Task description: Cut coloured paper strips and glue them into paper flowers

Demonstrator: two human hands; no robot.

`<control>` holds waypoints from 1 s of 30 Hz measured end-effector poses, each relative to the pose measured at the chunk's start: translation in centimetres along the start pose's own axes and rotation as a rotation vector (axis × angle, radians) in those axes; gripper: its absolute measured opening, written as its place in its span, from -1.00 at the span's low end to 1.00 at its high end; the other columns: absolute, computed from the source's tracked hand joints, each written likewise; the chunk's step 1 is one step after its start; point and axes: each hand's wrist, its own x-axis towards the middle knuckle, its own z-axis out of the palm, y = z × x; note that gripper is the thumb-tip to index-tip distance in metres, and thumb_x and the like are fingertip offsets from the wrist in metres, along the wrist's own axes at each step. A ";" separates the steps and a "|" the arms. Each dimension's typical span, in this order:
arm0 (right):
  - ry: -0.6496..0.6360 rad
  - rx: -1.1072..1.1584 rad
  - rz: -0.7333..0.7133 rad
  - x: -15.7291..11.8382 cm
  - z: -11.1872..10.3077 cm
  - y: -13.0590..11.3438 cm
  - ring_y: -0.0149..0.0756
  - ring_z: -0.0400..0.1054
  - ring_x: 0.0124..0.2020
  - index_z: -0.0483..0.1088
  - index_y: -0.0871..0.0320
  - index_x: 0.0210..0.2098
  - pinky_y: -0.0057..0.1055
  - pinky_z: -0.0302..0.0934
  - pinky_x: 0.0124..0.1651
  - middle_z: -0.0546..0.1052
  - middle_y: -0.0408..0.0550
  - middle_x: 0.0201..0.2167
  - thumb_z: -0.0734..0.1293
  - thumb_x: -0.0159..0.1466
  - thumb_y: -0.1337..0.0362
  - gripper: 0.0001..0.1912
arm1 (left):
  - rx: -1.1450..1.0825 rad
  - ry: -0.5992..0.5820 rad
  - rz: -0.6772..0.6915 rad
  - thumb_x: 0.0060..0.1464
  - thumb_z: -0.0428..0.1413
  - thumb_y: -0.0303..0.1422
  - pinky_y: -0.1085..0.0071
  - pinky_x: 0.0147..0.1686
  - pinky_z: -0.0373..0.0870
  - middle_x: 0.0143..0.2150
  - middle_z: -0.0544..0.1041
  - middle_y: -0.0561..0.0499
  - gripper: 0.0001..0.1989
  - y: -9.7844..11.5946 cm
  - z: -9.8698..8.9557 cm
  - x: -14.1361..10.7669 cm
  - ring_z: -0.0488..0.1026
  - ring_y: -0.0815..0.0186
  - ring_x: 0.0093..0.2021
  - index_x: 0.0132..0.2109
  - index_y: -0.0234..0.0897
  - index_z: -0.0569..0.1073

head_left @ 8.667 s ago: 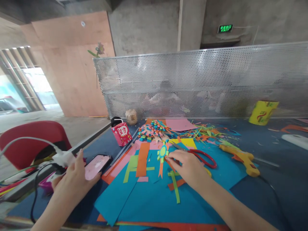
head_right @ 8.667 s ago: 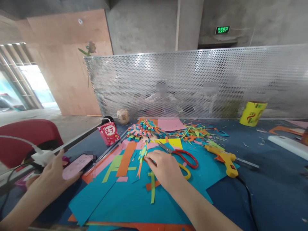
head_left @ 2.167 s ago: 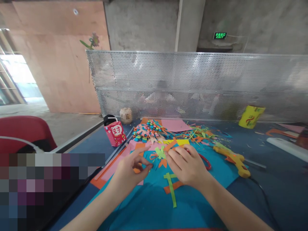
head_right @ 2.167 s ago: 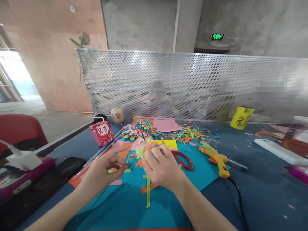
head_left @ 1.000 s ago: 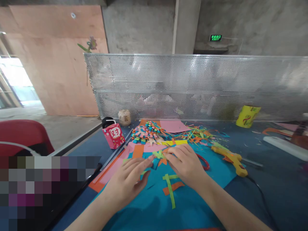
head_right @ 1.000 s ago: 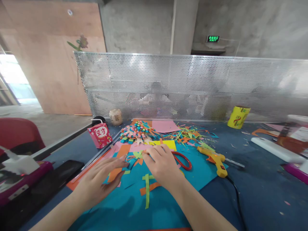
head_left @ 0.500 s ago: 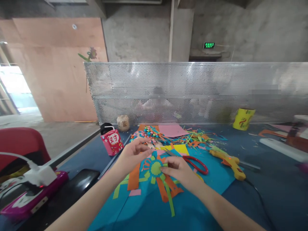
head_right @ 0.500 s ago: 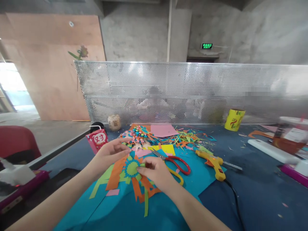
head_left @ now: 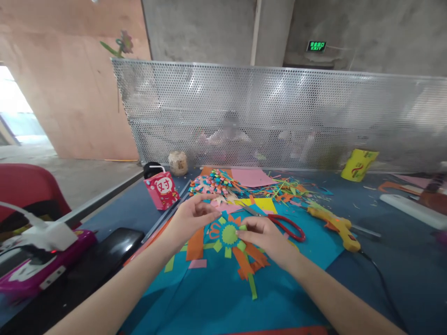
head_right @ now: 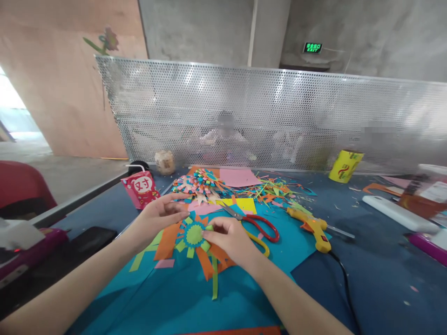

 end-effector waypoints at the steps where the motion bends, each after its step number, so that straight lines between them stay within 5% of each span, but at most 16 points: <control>1: 0.004 0.013 0.018 -0.1 0.0 -0.1 -0.49 0.15 -0.57 0.24 0.21 -0.64 -0.53 0.04 -0.48 0.26 -0.22 -0.65 0.30 0.00 0.21 -0.79 | -0.004 -0.010 0.012 -0.18 0.14 -0.39 0.47 -0.36 0.27 -0.49 0.42 0.11 -0.59 0.0 0.0 0.0 0.36 0.44 -0.44 -0.11 -0.32 0.29; 9: -0.037 0.124 0.064 -0.2 -0.1 -0.1 -0.42 0.24 -0.49 0.32 0.21 -0.53 -0.45 0.12 -0.36 0.34 -0.18 -0.58 0.31 0.00 0.21 -0.83 | 0.013 -0.076 0.053 -0.12 0.09 -0.39 0.51 -0.42 0.22 -0.49 0.36 0.13 -0.60 0.0 0.0 -0.2 0.30 0.48 -0.47 -0.06 -0.31 0.24; 30: 0.005 -0.050 0.090 0.1 -0.2 0.4 -0.46 0.19 -0.56 0.25 0.19 -0.62 -0.50 0.08 -0.47 0.28 -0.22 -0.64 0.30 0.00 0.14 -0.75 | 0.029 -0.042 -0.011 -0.11 0.08 -0.32 0.53 -0.47 0.24 -0.49 0.41 0.08 -0.68 -0.2 0.2 -0.2 0.32 0.47 -0.48 -0.14 -0.30 0.36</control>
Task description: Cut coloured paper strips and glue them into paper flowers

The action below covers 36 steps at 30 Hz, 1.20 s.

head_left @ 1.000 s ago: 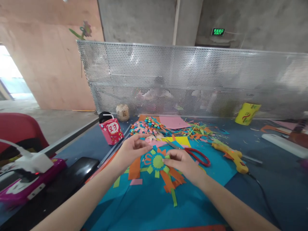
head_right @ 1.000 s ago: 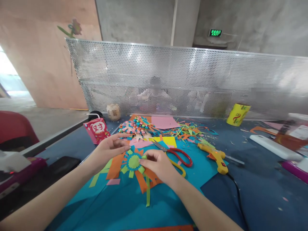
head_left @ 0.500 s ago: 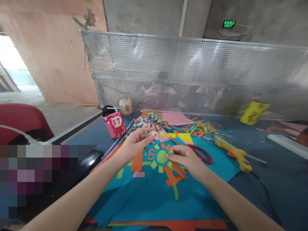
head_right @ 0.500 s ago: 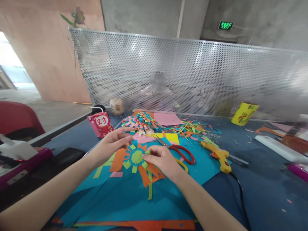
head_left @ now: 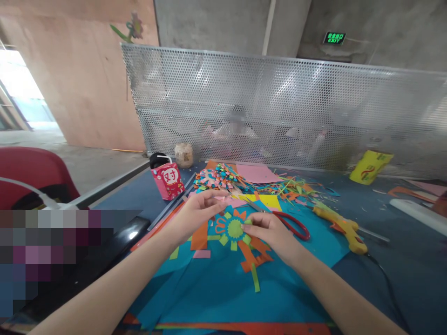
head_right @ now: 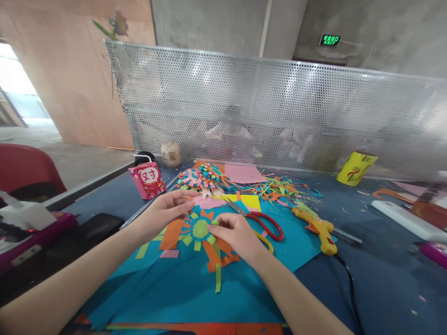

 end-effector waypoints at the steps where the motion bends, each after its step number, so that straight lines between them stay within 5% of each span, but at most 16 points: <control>1: 0.001 -0.002 0.006 0.0 0.0 -0.1 -0.46 0.19 -0.56 0.24 0.19 -0.62 -0.50 0.08 -0.47 0.28 -0.22 -0.65 0.30 0.00 0.14 -0.75 | -0.005 0.003 -0.003 -0.12 0.09 -0.33 0.53 -0.47 0.24 -0.50 0.40 0.09 -0.68 0.0 0.0 0.0 0.32 0.47 -0.48 -0.15 -0.31 0.36; 36: 0.000 -0.086 -0.005 0.0 0.1 -0.2 -0.45 0.17 -0.55 0.22 0.20 -0.63 -0.50 0.07 -0.46 0.27 -0.20 -0.64 0.29 0.00 0.12 -0.73 | -0.003 0.008 -0.024 -0.10 0.08 -0.30 0.50 -0.43 0.28 -0.44 0.47 0.03 -0.66 -0.3 -0.2 0.0 0.37 0.44 -0.45 -0.14 -0.33 0.37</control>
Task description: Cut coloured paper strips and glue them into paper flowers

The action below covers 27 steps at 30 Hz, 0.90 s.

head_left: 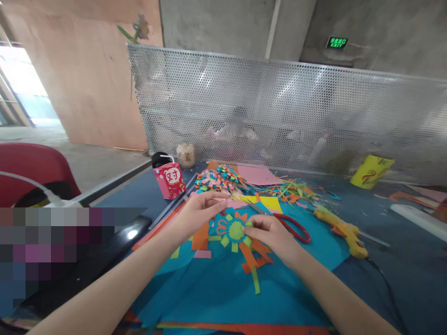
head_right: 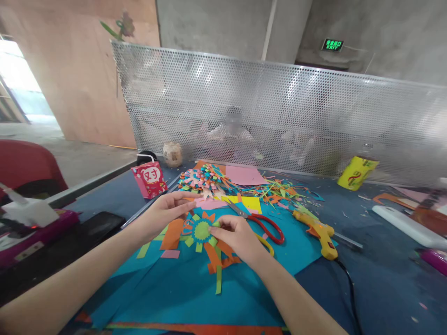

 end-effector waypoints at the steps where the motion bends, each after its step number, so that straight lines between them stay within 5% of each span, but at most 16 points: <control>1: 0.001 0.007 0.002 0.0 0.0 0.0 -0.46 0.17 -0.56 0.22 0.20 -0.63 -0.50 0.07 -0.47 0.27 -0.21 -0.64 0.29 -0.01 0.12 -0.72 | 0.004 0.002 -0.002 -0.11 0.08 -0.30 0.50 -0.44 0.28 -0.44 0.47 0.03 -0.66 0.0 0.0 0.0 0.37 0.44 -0.45 -0.14 -0.33 0.37; 9: -0.009 0.068 -0.008 0.3 -0.2 0.7 -0.43 0.19 -0.54 0.22 0.20 -0.61 -0.48 0.08 -0.45 0.30 -0.18 -0.61 0.29 0.00 0.12 -0.73 | 0.059 0.089 0.041 -0.12 0.07 -0.34 0.50 -0.43 0.29 -0.50 0.46 0.03 -0.73 0.2 0.0 0.0 0.39 0.41 -0.44 -0.22 -0.36 0.39; 27: 0.063 -0.019 -0.093 0.4 -0.1 0.3 -0.53 -0.01 -0.60 0.12 0.19 -0.65 -0.58 -0.09 -0.58 0.11 -0.26 -0.66 0.26 0.05 0.18 -0.72 | 0.017 0.051 0.052 -0.14 0.09 -0.28 0.47 -0.41 0.30 -0.46 0.50 0.02 -0.63 -0.9 0.3 0.3 0.40 0.39 -0.45 -0.13 -0.32 0.35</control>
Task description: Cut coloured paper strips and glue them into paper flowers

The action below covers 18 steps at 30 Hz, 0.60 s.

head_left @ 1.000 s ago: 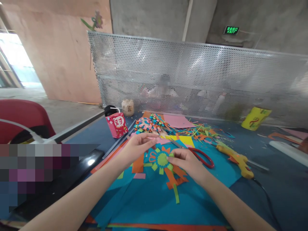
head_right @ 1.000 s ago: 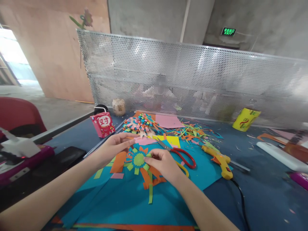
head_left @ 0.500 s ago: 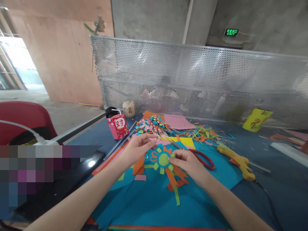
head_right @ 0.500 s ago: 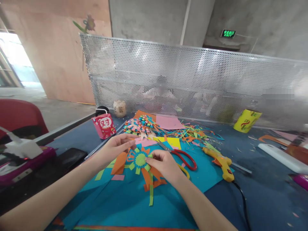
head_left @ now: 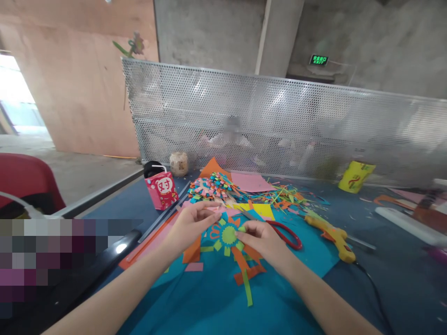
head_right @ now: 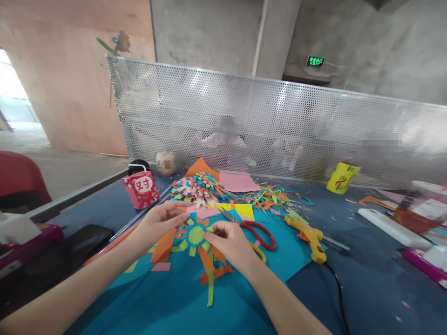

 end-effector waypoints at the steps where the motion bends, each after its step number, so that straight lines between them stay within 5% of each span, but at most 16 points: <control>1: 0.000 -0.005 -0.003 0.0 0.0 0.0 -0.53 -0.01 -0.60 0.12 0.19 -0.65 -0.58 -0.08 -0.57 0.11 -0.26 -0.66 0.25 0.05 0.18 -0.72 | -0.001 -0.001 0.001 -0.14 0.10 -0.29 0.47 -0.40 0.30 -0.46 0.50 0.02 -0.63 -0.1 0.0 0.0 0.40 0.39 -0.44 -0.13 -0.32 0.35; 18: 0.040 -0.172 -0.042 0.0 0.1 -0.1 -0.51 0.02 -0.61 0.13 0.18 -0.66 -0.56 -0.07 -0.57 0.13 -0.25 -0.68 0.22 0.05 0.22 -0.75 | -0.009 -0.001 -0.026 -0.13 0.09 -0.28 0.43 -0.35 0.35 -0.38 0.54 -0.02 -0.63 -0.5 -0.1 -0.1 0.44 0.34 -0.38 -0.13 -0.33 0.38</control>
